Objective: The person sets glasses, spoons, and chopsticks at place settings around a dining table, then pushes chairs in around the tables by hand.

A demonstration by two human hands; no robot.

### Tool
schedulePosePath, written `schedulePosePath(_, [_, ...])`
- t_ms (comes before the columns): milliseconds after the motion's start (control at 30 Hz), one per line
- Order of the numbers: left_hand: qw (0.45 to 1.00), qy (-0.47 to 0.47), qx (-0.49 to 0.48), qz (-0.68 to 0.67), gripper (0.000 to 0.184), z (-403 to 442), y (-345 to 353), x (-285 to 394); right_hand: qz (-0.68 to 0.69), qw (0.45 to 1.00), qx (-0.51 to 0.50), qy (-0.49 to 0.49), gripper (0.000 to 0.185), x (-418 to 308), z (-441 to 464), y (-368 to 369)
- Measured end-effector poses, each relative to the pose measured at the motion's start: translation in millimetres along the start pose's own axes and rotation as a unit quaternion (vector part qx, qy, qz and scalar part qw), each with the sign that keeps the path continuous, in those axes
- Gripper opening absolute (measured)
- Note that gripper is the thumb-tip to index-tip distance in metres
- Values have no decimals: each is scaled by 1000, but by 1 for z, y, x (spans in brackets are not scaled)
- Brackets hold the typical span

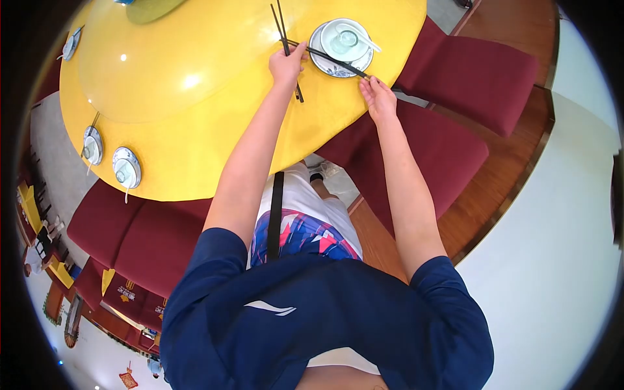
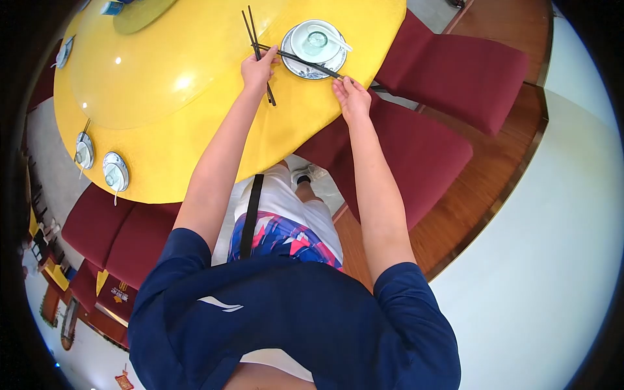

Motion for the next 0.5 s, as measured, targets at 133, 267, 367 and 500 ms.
schedulePosePath(133, [1000,25,-6,16,29,3,-4,0,-14,1000,-7,-12,34,-3,-14,-7])
schedulePosePath(267, [999,30,25,14,37,-21,-30,-10,-34,999,-3,-22,40,-1,-76,-42])
schedulePosePath(367, [999,39,-12,-23,40,-50,-70,-45,-106,994,4,-25,30,13,-148,-66])
schedulePosePath(500, [993,-28,-91,-70,42,-141,-109,-86,-216,969,-115,46,26,51,-233,-100])
Point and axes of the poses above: each hand's wrist, its own z-axis towards the middle knuckle, its own y-axis out of the palm, x = y × z, the point moved 2 cm from there along z, towards the middle knuckle, and after that the axes turned 7 degrees about z, right-handed, at the moved point
